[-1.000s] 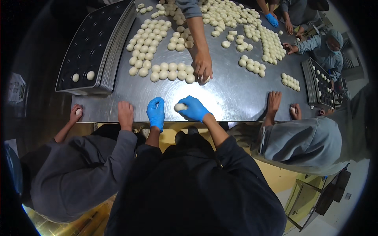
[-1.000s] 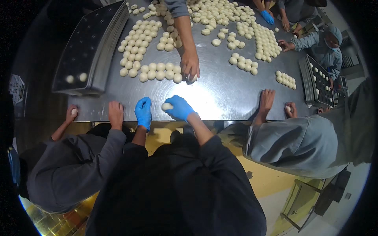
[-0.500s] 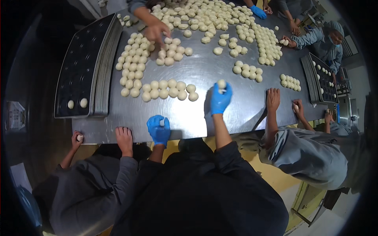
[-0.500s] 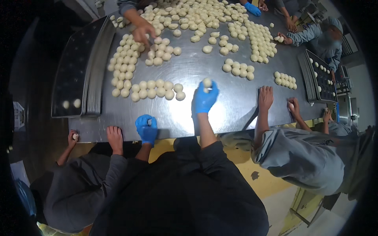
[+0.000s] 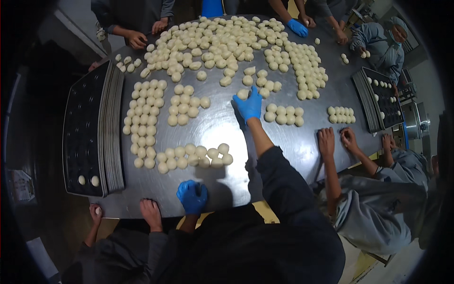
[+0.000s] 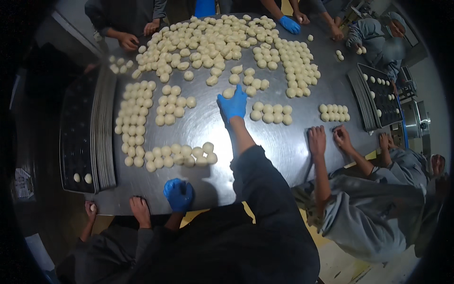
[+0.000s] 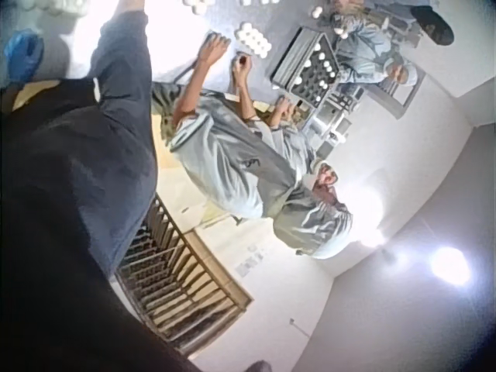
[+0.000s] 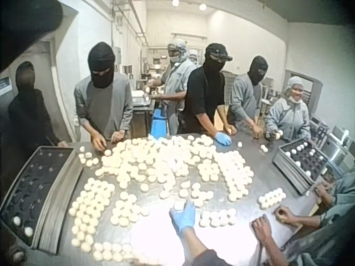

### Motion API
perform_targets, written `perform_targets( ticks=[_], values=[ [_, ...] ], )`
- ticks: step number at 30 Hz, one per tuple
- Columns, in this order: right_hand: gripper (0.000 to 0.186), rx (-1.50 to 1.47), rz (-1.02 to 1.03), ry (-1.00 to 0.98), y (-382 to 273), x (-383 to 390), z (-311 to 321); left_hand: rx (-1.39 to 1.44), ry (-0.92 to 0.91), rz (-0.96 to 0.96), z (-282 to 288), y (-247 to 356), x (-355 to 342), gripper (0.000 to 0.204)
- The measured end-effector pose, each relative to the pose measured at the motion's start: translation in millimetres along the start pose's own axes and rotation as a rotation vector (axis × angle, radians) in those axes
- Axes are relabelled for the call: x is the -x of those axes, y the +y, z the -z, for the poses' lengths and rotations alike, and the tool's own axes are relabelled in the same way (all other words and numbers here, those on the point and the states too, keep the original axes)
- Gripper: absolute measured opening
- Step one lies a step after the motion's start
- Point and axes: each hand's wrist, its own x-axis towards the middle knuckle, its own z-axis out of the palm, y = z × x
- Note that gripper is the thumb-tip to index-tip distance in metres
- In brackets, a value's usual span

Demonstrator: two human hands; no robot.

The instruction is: The person places small dough balls into the individual circular molds of a baking tray by hand.

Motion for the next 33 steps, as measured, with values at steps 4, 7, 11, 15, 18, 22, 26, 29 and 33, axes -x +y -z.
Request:
perform_targets(
  ticks=[4, 7, 11, 15, 18, 22, 26, 29, 33],
  values=[
    [0.071, 0.221, -0.057, 0.122, -27, -46, -38, -0.017, 0.055, -0.003, 3, 5, -3, 0.022],
    [0.059, 0.306, -0.122, -0.035, -28, -70, -52, -0.030, 0.074, -0.008, 8, 11, -5, 0.022],
    [0.036, -0.114, -0.060, 0.022, 3, -77, -34, 0.015, -0.009, 0.052, 6, 9, -8, 0.022],
    [0.021, -0.670, -0.095, -0.213, -40, 35, 34, 0.234, 0.139, 0.169, -17, -4, 7, 0.024],
    [0.028, -0.834, -0.198, -0.684, -43, 142, 75, 1.042, -0.004, 0.613, -6, 46, -12, 0.031],
    [0.049, -0.300, 0.218, -0.792, 6, 240, 76, 1.138, -0.471, 0.640, 19, 64, -25, 0.032],
    [0.050, -0.041, 0.342, -0.534, 50, 279, 113, 0.723, -0.227, 0.537, 15, 46, 17, 0.025],
    [0.040, 0.323, 0.441, -0.580, 82, 307, 106, 0.296, -0.019, -0.077, -10, 15, 61, 0.028],
    [0.023, 0.307, 0.481, -0.231, 95, 277, 58, 0.173, 0.063, -0.194, -34, 20, 19, 0.024]
  ],
)
